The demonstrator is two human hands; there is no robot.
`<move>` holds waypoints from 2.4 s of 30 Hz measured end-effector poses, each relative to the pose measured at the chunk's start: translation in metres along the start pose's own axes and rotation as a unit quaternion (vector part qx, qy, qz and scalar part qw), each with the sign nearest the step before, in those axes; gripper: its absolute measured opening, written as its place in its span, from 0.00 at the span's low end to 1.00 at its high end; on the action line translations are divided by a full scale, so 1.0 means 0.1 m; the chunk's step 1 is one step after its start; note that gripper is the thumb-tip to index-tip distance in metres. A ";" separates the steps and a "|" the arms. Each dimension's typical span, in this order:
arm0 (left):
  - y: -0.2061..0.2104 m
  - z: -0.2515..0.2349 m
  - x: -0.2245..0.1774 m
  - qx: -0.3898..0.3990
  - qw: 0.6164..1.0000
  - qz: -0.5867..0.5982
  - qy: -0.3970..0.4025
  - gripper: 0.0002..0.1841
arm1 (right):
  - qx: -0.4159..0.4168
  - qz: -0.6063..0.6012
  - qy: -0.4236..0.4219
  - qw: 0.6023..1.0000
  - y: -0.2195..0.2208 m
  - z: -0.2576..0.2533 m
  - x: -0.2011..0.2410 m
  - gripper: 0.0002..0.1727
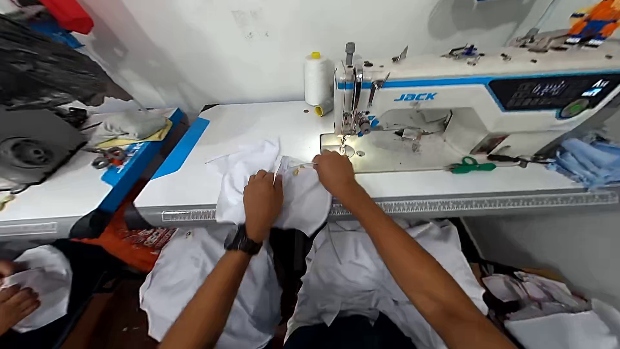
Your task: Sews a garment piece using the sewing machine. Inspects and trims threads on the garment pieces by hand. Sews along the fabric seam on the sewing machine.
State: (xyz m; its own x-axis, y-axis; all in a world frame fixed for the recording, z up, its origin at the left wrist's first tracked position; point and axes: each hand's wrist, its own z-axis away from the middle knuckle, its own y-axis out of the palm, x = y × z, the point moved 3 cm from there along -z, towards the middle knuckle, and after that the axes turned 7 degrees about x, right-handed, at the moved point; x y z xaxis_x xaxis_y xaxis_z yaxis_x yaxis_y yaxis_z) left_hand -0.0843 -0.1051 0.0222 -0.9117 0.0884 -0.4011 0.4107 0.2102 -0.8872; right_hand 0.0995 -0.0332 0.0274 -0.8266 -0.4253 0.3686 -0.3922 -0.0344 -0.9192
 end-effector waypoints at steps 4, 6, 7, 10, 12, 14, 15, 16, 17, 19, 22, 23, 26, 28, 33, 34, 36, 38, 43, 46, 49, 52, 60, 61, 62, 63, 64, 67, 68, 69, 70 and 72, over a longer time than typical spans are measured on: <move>-0.19 1.25 -0.25 -0.044 0.992 0.115 0.013 0.21 | 0.045 -0.161 -0.102 0.981 -0.45 1.44 -0.04 0.12; 0.01 1.61 -0.40 -0.003 0.985 0.167 0.041 0.22 | 0.055 -0.186 -0.100 0.976 -0.61 2.06 -0.21 0.10; 0.20 1.69 -0.45 0.046 0.981 0.179 0.052 0.24 | 0.064 -0.187 -0.088 0.976 -0.62 2.26 -0.35 0.10; 0.89 1.66 -0.50 0.266 0.937 0.220 0.059 0.28 | 0.111 -0.154 -0.009 0.982 -0.35 2.65 -0.91 0.10; 1.24 1.59 -0.56 0.335 0.907 0.247 0.065 0.24 | 0.131 -0.095 0.066 0.985 -0.05 2.85 -1.25 0.09; 1.39 1.51 -0.64 0.351 0.900 0.248 0.071 0.22 | 0.102 -0.019 0.104 0.989 0.21 3.02 -1.40 0.05; 1.42 1.48 -0.68 0.354 0.900 0.243 0.077 0.22 | 0.059 0.007 0.096 0.994 0.31 3.10 -1.42 0.05; 1.43 1.46 -0.72 0.352 0.901 0.237 0.088 0.22 | 0.016 0.017 0.080 0.997 0.39 3.18 -1.40 0.06; 1.43 1.44 -0.74 0.344 0.905 0.228 0.105 0.22 | -0.022 0.014 0.060 0.998 0.45 3.23 -1.34 0.07; 1.42 1.43 -0.75 0.319 0.916 0.194 0.150 0.21 | -0.065 -0.010 0.037 0.997 0.59 3.31 -1.19 0.09; 1.41 1.42 -0.75 0.266 0.939 0.127 0.179 0.15 | -0.070 0.000 0.041 0.997 0.92 3.40 -0.99 0.10; 1.43 1.40 -0.75 0.249 0.946 0.110 0.179 0.12 | -0.079 0.016 0.048 0.996 1.02 3.42 -0.96 0.10; 1.45 1.31 -0.76 0.193 0.965 0.069 0.167 0.11 | -0.135 0.062 0.071 0.986 1.16 3.44 -0.95 0.11; 1.43 1.27 -0.83 0.143 0.978 0.024 0.152 0.12 | -0.131 0.055 0.075 0.987 1.14 3.40 -1.03 0.11; 1.64 1.50 -1.26 0.181 0.937 0.028 0.296 0.26 | -0.042 -0.081 0.025 0.995 0.82 3.23 -1.29 0.09; 1.76 1.54 -1.29 0.205 0.926 0.034 0.314 0.29 | -0.023 -0.098 0.008 0.995 0.75 3.21 -1.31 0.08; 1.96 1.51 -1.26 0.219 0.918 0.057 0.324 0.20 | -0.018 -0.085 -0.015 0.996 0.63 3.19 -1.31 0.07; 2.01 1.43 -1.19 0.242 0.919 0.107 0.291 0.13 | -0.051 -0.006 0.012 0.999 0.60 3.17 -1.25 0.11; 1.88 1.45 -1.12 0.291 0.910 0.233 0.180 0.11 | -0.122 0.045 0.054 0.990 0.87 3.30 -0.96 0.13; 1.83 1.51 -1.08 0.279 0.895 0.276 0.211 0.10 | -0.122 -0.005 0.055 0.991 1.00 3.27 -0.96 0.12; 1.74 1.56 -1.04 0.254 0.881 0.301 0.264 0.10 | -0.082 -0.073 0.037 0.993 0.91 3.20 -1.02 0.06; 1.63 1.56 -0.94 0.213 0.902 0.240 0.289 0.15 | -0.072 -0.043 -0.011 0.996 0.76 3.16 -0.97 0.04; 1.38 1.80 -0.95 0.091 0.968 0.154 0.175 0.11 | -0.061 0.036 -0.074 0.995 0.66 3.14 -0.85 0.08; 1.41 1.81 -0.95 0.100 0.958 0.193 0.187 0.10 | -0.069 0.027 -0.075 0.994 0.65 3.15 -0.86 0.08; 1.44 1.79 -0.94 0.121 0.943 0.221 0.216 0.14 | -0.077 0.018 -0.078 0.994 0.64 3.15 -0.87 0.08; 1.48 1.75 -0.93 0.151 0.928 0.232 0.248 0.19 | -0.082 0.011 -0.082 0.993 0.62 3.16 -0.87 0.08; 1.52 1.70 -0.91 0.178 0.917 0.230 0.274 0.21 | -0.083 0.007 -0.090 0.992 0.61 3.17 -0.88 0.08; 1.58 1.55 -0.86 0.215 0.893 0.218 0.331 0.11 | -0.079 0.027 -0.118 0.990 0.58 3.18 -0.87 0.08; 1.54 1.53 -0.86 0.215 0.893 0.199 0.342 0.11 | -0.082 0.039 -0.126 0.988 0.57 3.17 -0.86 0.08; 1.47 1.53 -0.89 0.215 0.897 0.173 0.346 0.11 | -0.090 0.049 -0.132 0.986 0.57 3.17 -0.87 0.08; 1.38 1.57 -0.94 0.228 0.896 0.155 0.347 0.12 | -0.104 0.056 -0.139 0.983 0.58 3.18 -0.87 0.08; 1.19 1.75 -1.05 0.327 0.857 0.186 0.354 0.16 | -0.144 0.053 -0.156 0.976 0.62 3.20 -0.89 0.07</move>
State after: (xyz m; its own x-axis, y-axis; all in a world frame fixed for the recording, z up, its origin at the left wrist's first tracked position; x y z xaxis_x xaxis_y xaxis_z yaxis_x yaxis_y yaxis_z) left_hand 0.0615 -0.2594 -0.0809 -0.3979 0.6472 -0.6502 0.3785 -0.5298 -0.7590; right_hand 0.2778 -0.2867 -0.1068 -0.7227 -0.6691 0.1730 -0.4461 0.2604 -0.8563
